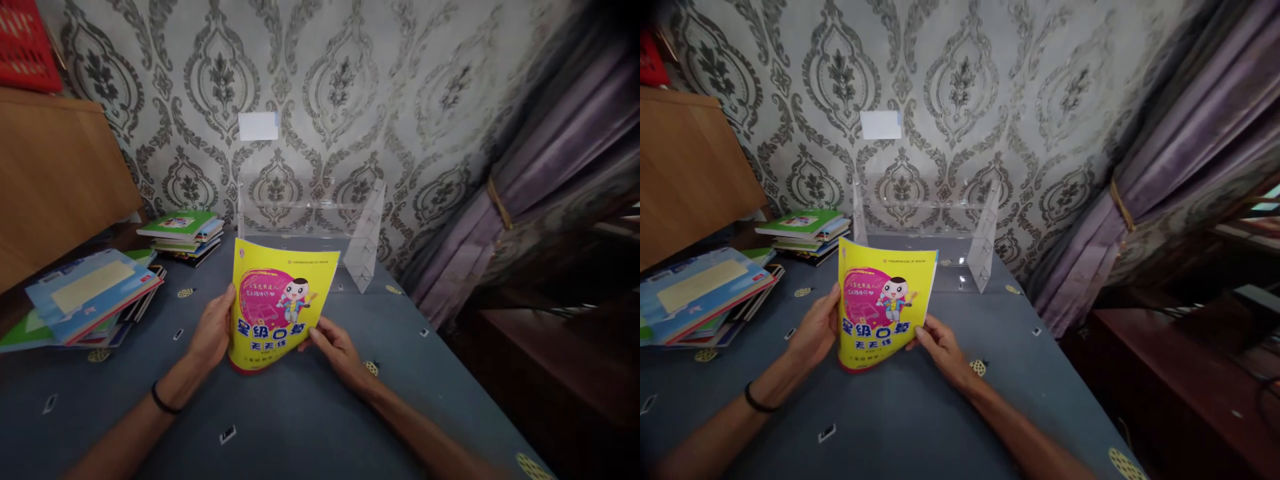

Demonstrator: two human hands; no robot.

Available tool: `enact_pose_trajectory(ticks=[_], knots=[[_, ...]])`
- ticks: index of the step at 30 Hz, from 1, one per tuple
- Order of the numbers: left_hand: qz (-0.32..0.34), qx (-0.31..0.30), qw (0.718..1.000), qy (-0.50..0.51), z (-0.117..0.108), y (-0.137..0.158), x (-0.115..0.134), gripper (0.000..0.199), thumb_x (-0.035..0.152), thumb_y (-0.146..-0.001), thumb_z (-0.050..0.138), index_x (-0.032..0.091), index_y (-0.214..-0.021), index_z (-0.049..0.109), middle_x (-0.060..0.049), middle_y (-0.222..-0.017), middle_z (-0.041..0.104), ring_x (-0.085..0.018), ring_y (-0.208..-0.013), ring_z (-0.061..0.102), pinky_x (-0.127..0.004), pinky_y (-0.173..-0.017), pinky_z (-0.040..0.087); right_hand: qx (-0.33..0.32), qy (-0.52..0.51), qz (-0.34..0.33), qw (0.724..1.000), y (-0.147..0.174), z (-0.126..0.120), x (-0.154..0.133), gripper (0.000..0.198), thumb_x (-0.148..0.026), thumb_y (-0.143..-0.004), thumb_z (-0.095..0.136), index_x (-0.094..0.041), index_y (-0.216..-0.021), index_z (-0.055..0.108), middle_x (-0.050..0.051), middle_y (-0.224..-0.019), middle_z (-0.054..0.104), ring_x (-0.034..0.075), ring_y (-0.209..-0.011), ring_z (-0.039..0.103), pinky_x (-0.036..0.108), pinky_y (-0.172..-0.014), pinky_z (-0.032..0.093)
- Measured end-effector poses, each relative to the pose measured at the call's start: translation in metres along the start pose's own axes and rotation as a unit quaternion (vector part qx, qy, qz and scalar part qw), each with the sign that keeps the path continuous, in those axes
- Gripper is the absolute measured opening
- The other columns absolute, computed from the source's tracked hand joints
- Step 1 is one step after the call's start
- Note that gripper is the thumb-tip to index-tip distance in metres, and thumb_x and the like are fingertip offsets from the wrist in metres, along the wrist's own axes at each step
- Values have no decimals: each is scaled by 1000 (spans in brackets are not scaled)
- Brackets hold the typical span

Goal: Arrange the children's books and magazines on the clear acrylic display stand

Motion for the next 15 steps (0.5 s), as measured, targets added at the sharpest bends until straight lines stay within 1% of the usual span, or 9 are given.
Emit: enact_pose_trajectory(ticks=[3,5,7,10,12,15], knots=[[4,8,1000,2,0,-1,-3,48,55,-64,87,13,-86,77,-10,-86,80,-30,-91,76,-39,-83,62,11,-3,0,1000,0,0,0,42,-56,-95,60,-21,-116,71,8,-104,75,21,-84,70,36,-78,61],[9,18,1000,3,-1,-1,-4,49,56,-66,85,13,-88,76,-10,-85,80,-30,-91,76,-38,-81,62,14,-3,-2,1000,0,-1,0,45,-59,-94,60,-20,-115,70,8,-101,75,21,-82,70,35,-75,61],[16,27,1000,0,-1,-1,-4,49,55,-63,87,14,-87,76,-9,-82,79,-27,-86,76,-34,-76,62,15,0,-8,1000,0,-2,0,46,-60,-94,60,-20,-114,70,8,-99,75,20,-80,71,34,-73,61],[32,40,999,-16,0,-1,-2,49,50,-55,93,15,-84,74,-6,-77,78,-24,-75,75,-28,-66,60,15,5,-21,1000,1,-2,-1,44,-59,-96,58,-21,-115,69,7,-100,75,19,-76,70,33,-72,60],[43,47,997,-33,1,0,-1,51,50,-51,94,15,-83,73,-5,-76,78,-23,-69,74,-27,-61,59,19,10,-33,999,3,-2,-1,42,-57,-97,56,-22,-115,69,7,-100,75,17,-73,69,33,-72,60],[68,50,994,-67,2,3,-1,54,53,-53,93,14,-85,73,-7,-78,78,-23,-66,73,-29,-59,58,25,26,-41,999,7,-1,3,41,-57,-96,58,-22,-115,69,7,-102,75,17,-76,68,33,-74,59]])
Point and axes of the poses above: each hand's wrist, its own y-axis away from the middle knuckle, its own z-axis out of the palm, x = y × z, the point moved 3 cm from there along -y, towards the middle knuckle
